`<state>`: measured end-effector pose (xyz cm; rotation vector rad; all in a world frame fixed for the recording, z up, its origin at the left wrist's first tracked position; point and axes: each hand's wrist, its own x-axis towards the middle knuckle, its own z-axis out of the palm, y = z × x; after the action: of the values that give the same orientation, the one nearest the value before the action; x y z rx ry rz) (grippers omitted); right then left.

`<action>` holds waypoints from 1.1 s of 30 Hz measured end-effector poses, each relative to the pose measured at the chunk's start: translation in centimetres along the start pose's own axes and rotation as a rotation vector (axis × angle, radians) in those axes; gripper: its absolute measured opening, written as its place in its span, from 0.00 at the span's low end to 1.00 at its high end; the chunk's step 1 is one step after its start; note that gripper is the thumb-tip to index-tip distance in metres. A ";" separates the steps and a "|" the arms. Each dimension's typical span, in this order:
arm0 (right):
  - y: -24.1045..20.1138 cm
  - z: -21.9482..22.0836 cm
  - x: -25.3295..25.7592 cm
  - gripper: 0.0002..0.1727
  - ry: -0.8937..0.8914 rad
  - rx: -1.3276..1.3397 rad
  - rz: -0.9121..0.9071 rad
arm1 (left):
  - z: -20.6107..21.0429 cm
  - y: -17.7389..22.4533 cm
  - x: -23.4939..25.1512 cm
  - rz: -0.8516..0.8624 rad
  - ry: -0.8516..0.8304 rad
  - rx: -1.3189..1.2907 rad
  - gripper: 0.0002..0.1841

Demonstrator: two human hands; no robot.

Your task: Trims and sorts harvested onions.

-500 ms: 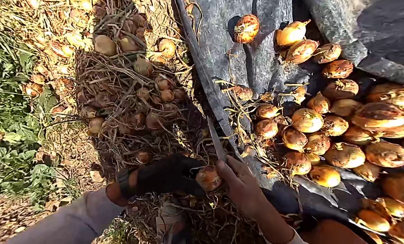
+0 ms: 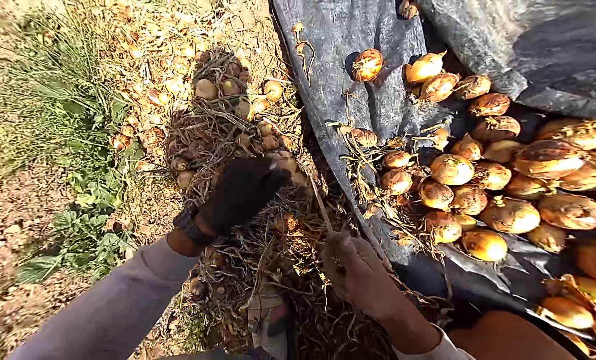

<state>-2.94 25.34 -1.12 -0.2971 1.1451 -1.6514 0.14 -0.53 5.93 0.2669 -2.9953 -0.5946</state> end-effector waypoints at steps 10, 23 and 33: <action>3.0 -0.6 3.0 0.29 0.336 -0.448 -0.027 | 5.5 1.2 -3.8 0.279 -0.339 -0.135 0.09; 1.4 -4.5 4.3 0.32 0.579 -0.489 0.186 | 12.6 -6.6 -5.7 -0.343 -0.776 -0.170 0.39; 1.4 -1.3 3.3 0.30 0.148 -0.207 -0.004 | 0.3 -0.9 -2.3 -0.113 -0.859 -0.474 0.14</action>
<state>-4.32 23.28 -3.94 -0.3124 1.4319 -1.5806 2.51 -0.79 5.24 0.1699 -3.4355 -1.7907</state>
